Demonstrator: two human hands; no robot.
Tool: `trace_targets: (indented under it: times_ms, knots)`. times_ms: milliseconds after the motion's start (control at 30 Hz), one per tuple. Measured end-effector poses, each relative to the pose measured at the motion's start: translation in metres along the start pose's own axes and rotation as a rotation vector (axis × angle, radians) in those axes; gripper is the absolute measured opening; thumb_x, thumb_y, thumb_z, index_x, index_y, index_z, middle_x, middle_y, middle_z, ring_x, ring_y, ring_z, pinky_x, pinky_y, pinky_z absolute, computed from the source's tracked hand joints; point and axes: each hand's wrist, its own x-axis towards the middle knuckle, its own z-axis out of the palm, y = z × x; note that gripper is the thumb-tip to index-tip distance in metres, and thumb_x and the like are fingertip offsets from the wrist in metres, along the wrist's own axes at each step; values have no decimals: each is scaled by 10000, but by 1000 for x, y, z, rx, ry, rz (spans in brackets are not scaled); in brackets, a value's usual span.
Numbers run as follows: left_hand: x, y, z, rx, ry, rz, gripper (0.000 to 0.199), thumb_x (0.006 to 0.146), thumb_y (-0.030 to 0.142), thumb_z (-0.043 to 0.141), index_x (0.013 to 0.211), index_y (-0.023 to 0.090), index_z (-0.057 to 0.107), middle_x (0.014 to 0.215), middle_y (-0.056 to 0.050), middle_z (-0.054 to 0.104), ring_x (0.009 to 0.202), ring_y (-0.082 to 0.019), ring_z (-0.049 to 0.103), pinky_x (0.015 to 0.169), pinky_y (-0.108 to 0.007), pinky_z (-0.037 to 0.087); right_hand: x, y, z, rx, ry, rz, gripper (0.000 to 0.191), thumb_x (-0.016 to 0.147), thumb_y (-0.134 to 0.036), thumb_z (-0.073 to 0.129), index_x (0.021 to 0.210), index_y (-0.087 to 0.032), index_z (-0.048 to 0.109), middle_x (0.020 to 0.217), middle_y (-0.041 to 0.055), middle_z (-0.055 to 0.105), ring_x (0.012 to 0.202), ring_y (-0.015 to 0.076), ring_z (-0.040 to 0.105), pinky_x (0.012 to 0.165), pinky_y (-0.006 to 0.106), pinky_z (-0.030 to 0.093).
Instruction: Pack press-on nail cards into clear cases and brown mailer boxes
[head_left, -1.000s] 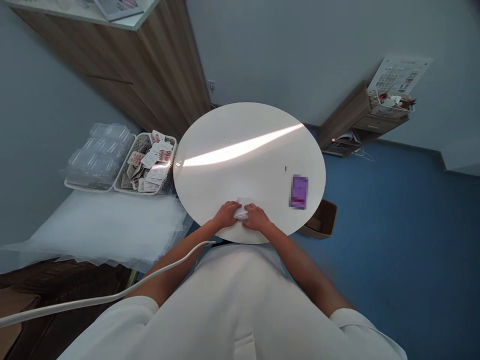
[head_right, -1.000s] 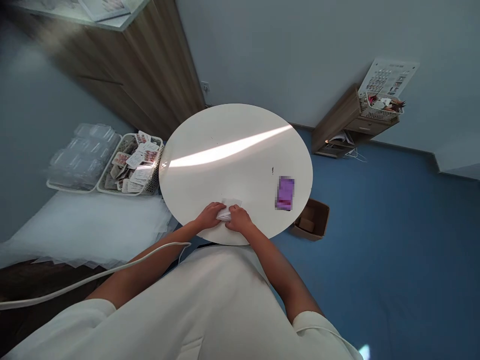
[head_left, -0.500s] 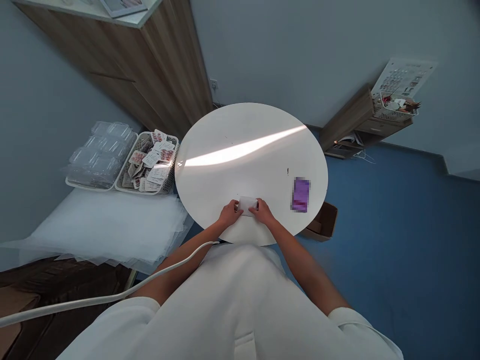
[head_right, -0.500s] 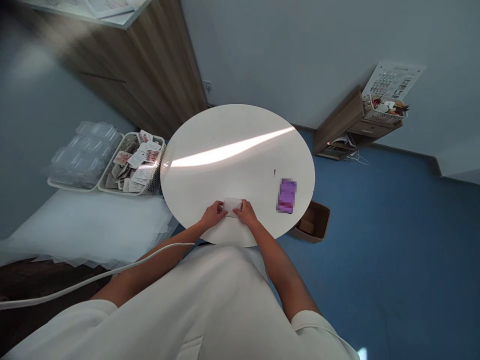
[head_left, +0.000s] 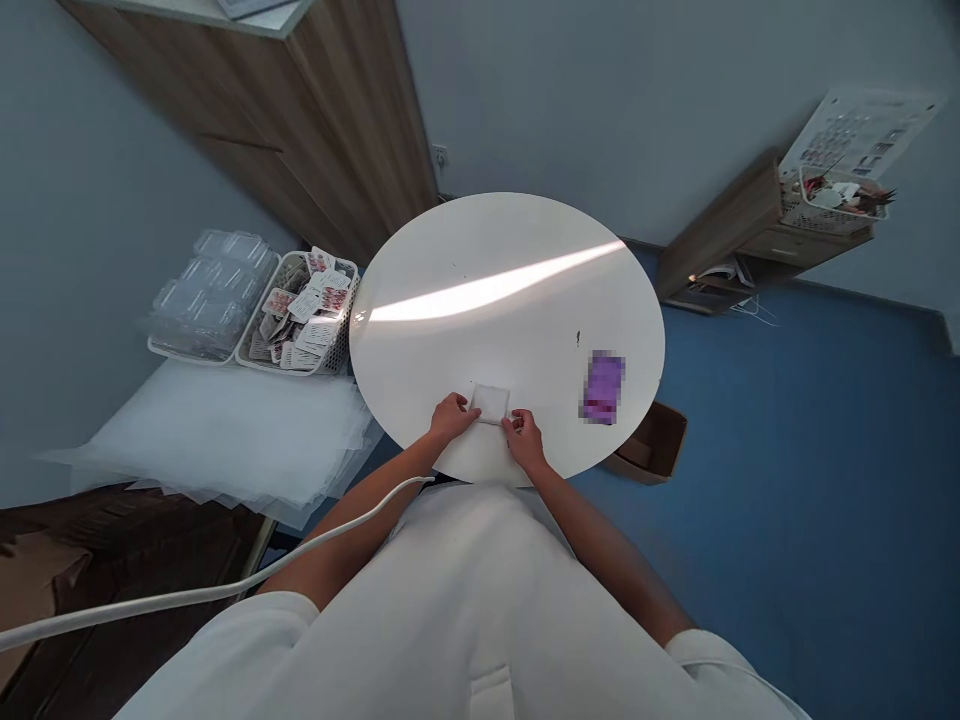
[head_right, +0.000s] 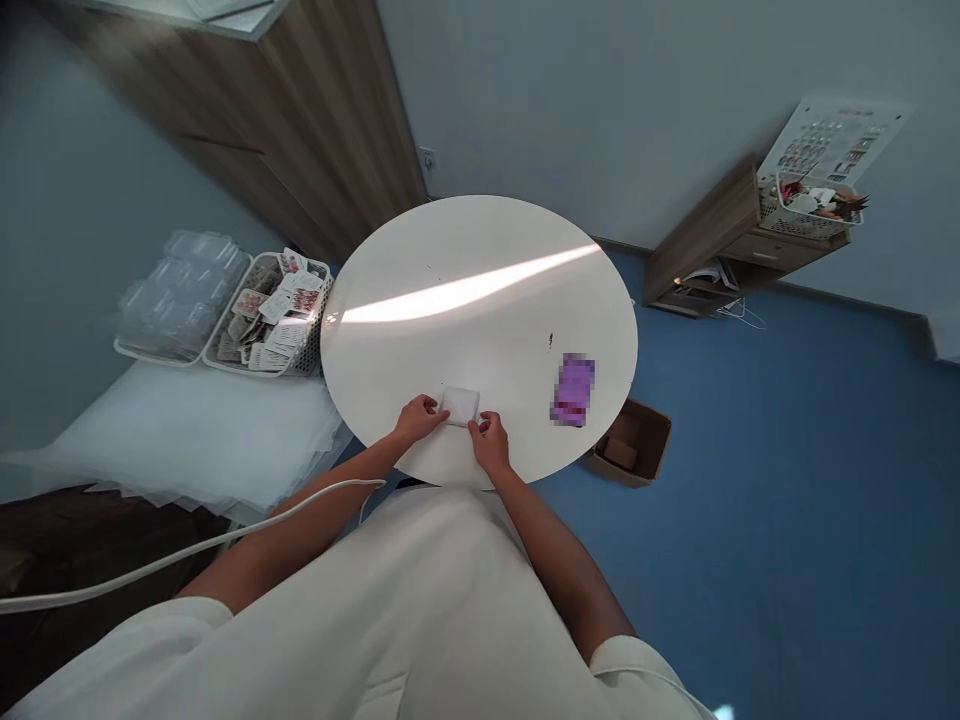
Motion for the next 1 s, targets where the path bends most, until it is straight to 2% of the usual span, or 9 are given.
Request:
trace_targets:
  times_ms: [100, 200, 300, 400, 500, 600, 767, 1000]
  knots:
    - [-4, -2, 2, 24, 5, -37, 399, 640, 505, 589, 864, 185, 510, 824, -65, 637, 813, -209, 596, 650, -282, 414, 0, -2, 2, 133, -49, 47, 404, 694, -443, 498, 1022, -214, 442, 889, 15, 533, 610, 108, 546, 518, 242, 458]
    - [-7, -7, 8, -71, 28, -7, 403, 660, 504, 579, 887, 180, 501, 751, -50, 636, 751, -198, 607, 643, -290, 420, 5, -5, 4, 166, -62, 62, 420, 678, -422, 514, 1040, -227, 433, 958, 23, 512, 639, 101, 553, 494, 223, 468]
    - [-10, -12, 16, -180, 79, 29, 335, 680, 443, 589, 877, 182, 515, 743, -38, 627, 712, -176, 601, 647, -293, 433, 11, -6, 6, 102, -61, 46, 389, 691, -407, 500, 1029, -225, 439, 944, 20, 522, 632, 104, 553, 492, 229, 465]
    - [-11, -12, 20, -224, 124, 58, 292, 679, 389, 605, 873, 186, 527, 781, -33, 614, 718, -160, 589, 662, -289, 444, 14, -6, 8, -25, -22, -25, 337, 718, -369, 478, 1013, -208, 450, 900, 23, 558, 635, 116, 555, 568, 253, 465]
    - [-10, -12, 20, -239, 156, 91, 339, 667, 356, 622, 936, 180, 513, 863, -42, 590, 703, -142, 573, 674, -287, 452, 14, -8, 10, -125, 22, -86, 345, 730, -336, 468, 1044, -198, 431, 875, 30, 583, 679, 136, 568, 649, 270, 453]
    - [-9, -14, 15, -275, 142, 142, 323, 692, 329, 594, 964, 179, 501, 891, -41, 570, 652, -119, 554, 659, -279, 458, 12, -13, 15, -140, 27, -106, 348, 738, -326, 450, 1060, -196, 418, 880, 35, 587, 695, 139, 574, 662, 267, 448]
    - [-2, -35, -7, -327, 143, 194, 259, 713, 258, 560, 958, 184, 516, 882, -32, 580, 645, -115, 551, 672, -281, 465, 15, -32, 44, -142, 0, -124, 315, 726, -318, 455, 1014, -191, 443, 895, 38, 581, 685, 127, 566, 655, 257, 450]
    - [19, -91, -69, -324, 262, 171, 302, 721, 233, 544, 1016, 171, 524, 938, -57, 564, 688, -129, 563, 709, -292, 476, 27, -73, 125, -120, -103, -177, 217, 726, -272, 435, 927, -198, 466, 902, 30, 568, 690, 120, 568, 678, 255, 455]
